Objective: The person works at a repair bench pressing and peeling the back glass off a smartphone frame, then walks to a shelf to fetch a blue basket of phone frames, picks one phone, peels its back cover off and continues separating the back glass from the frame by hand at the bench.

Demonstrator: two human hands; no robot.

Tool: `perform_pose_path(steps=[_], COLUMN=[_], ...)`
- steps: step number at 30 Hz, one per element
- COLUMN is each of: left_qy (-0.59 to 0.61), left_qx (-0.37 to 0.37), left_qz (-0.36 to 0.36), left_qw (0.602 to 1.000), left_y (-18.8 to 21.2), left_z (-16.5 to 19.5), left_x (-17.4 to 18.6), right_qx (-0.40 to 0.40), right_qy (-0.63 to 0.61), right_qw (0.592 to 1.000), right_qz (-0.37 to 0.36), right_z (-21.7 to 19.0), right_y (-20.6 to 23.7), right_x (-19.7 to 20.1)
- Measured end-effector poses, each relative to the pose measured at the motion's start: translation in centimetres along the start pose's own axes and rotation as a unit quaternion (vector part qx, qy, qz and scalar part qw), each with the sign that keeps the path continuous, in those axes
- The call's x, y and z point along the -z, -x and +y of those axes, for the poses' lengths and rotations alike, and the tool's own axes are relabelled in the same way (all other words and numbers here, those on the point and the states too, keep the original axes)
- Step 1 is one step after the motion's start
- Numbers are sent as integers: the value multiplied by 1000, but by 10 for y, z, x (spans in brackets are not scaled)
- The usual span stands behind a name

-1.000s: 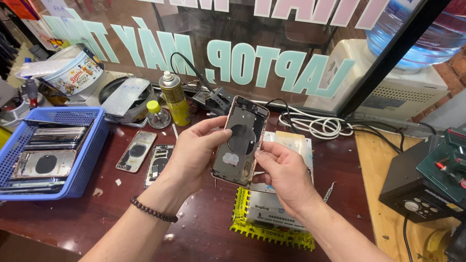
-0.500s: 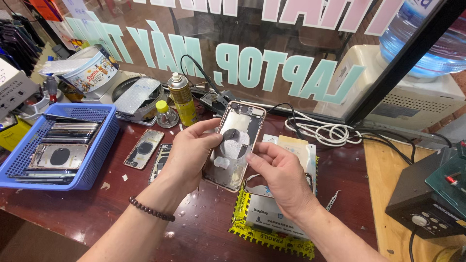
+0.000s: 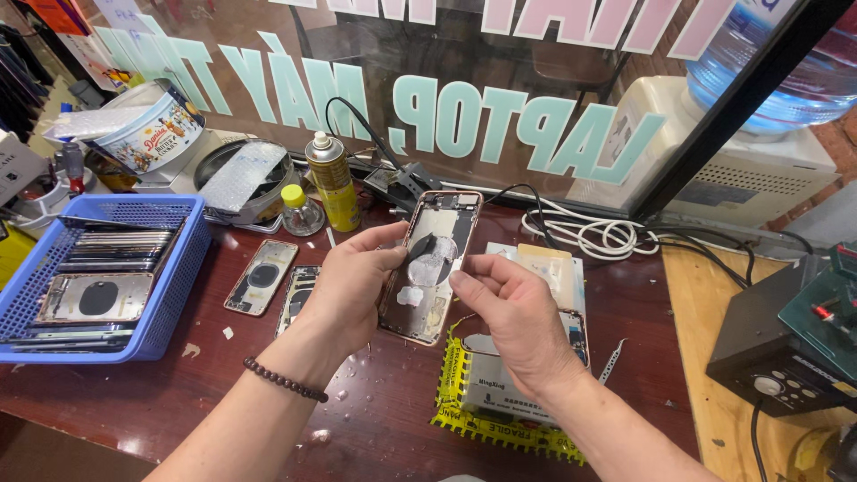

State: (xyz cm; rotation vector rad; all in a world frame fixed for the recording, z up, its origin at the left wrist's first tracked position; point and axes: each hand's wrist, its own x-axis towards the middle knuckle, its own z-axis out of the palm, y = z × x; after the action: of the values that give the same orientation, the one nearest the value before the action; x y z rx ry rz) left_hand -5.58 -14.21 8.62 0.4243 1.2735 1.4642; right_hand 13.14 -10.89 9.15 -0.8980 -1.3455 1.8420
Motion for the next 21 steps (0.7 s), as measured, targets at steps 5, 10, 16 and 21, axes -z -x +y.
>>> perform_pose_path(steps=[5, 10, 16, 21], left_qy=[38, 47, 12, -17], left_qx=[-3, 4, 13, 77], left_qz=[-16, 47, 85, 62], left_qw=[999, 998, 996, 995], left_y=[-9, -18, -18, -6], left_z=[-4, -8, -28, -67], left_x=[8, 28, 49, 39], right_qx=[-24, -37, 28, 42], right_qy=[27, 157, 134, 136], right_qw=[999, 986, 979, 980], right_qz=[-1, 41, 148, 138], right_z=[8, 30, 16, 10], right_y=[-3, -8, -22, -28], right_x=[-5, 5, 58, 68])
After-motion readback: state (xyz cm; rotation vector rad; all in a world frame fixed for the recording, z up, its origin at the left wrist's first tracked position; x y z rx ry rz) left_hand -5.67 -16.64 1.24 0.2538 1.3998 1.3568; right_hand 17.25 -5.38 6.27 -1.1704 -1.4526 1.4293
